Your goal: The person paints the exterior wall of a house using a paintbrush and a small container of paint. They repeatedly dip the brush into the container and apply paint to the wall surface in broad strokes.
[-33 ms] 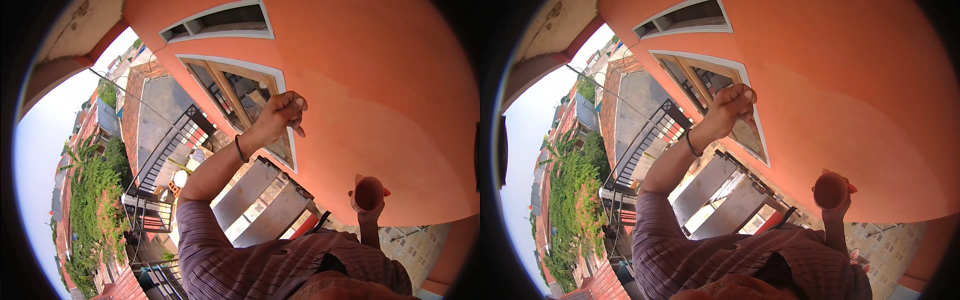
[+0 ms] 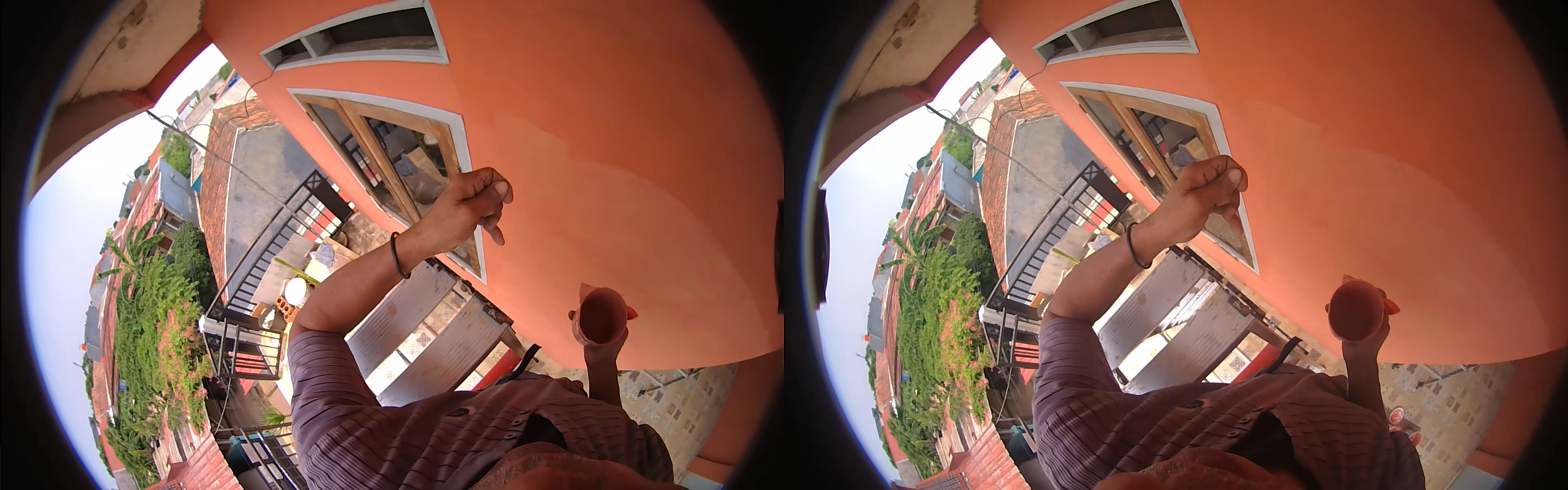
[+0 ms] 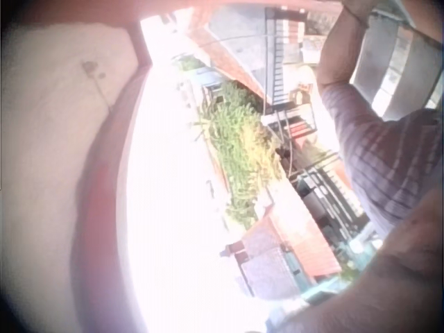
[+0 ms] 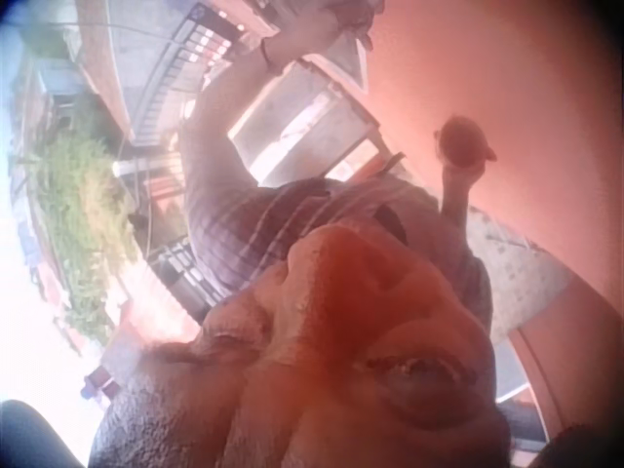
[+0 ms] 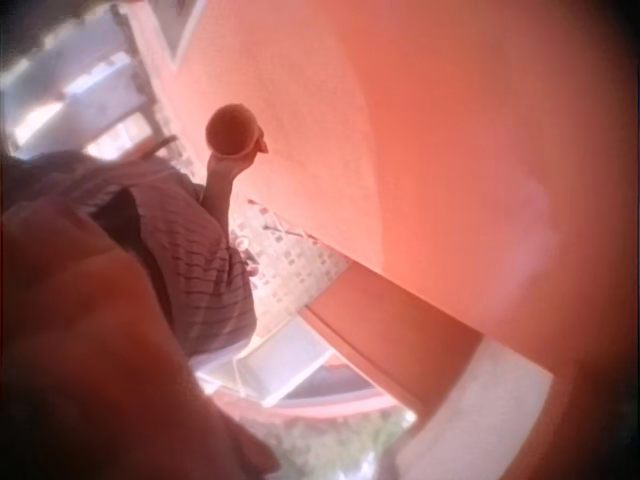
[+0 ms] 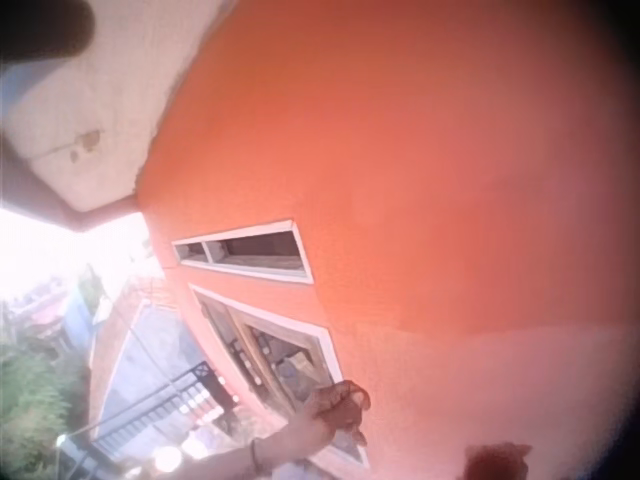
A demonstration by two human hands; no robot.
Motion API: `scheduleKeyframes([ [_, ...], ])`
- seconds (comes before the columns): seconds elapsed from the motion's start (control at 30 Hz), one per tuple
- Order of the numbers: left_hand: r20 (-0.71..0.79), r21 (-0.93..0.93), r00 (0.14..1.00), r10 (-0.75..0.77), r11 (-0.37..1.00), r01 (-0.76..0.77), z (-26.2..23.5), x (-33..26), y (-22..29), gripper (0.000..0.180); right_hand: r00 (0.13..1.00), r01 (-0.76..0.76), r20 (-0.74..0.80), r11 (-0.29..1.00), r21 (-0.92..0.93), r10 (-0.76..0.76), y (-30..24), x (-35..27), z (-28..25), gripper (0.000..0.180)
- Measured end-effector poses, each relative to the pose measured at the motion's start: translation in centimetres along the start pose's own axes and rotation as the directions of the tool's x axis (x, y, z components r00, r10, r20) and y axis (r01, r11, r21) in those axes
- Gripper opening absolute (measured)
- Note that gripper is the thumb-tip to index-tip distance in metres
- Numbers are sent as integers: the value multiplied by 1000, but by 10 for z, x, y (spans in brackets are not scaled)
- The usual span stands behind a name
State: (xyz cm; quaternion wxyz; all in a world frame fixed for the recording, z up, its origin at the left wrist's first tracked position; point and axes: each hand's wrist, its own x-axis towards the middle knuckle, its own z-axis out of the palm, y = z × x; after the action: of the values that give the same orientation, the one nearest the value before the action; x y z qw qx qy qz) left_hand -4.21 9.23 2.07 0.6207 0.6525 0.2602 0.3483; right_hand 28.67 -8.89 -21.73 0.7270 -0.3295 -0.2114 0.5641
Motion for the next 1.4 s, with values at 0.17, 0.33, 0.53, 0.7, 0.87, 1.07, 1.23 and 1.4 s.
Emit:
scheduleKeyframes([
  [0.17, -52, -121, 997, -61, 991, 54, 25, -14, -6, 30, 998, -50, -19, 994, 92, 52, -4, 3, 14, 37],
  [0.33, -582, -92, 781, 226, 936, -340, -60, 55, 26, 37, 996, -60, -50, 987, 149, 68, -7, 0, 19, 38],
  [0.53, -803, -213, 557, 210, 772, -599, -192, 169, 97, 29, 998, 24, -60, 999, 47, -22, -4, 1, 13, 35],
  [0.7, -804, -329, 569, 171, 669, -666, -220, 225, 110, 29, 990, 44, -136, 999, 30, -40, -5, 3, 7, 33],
  [0.87, -750, -324, 568, 339, 561, -762, -204, 248, 106, 25, 972, 24, -233, 1000, 5, -22, -10, 8, 4, 33],
  [1.07, -835, -311, 487, 256, 511, -801, -185, 250, 112, 19, 974, 0, -225, 1000, 12, 2, -10, 14, 3, 34],
  [1.23, -873, -291, 439, 213, 495, -819, -187, 253, 123, 20, 974, -29, -225, 999, 25, 34, -8, 20, 10, 34],
  [1.4, -934, -210, 338, 118, 586, -783, -190, 264, 130, 27, 992, -3, -126, 1000, -15, 1, -3, 23, 10, 31],
])
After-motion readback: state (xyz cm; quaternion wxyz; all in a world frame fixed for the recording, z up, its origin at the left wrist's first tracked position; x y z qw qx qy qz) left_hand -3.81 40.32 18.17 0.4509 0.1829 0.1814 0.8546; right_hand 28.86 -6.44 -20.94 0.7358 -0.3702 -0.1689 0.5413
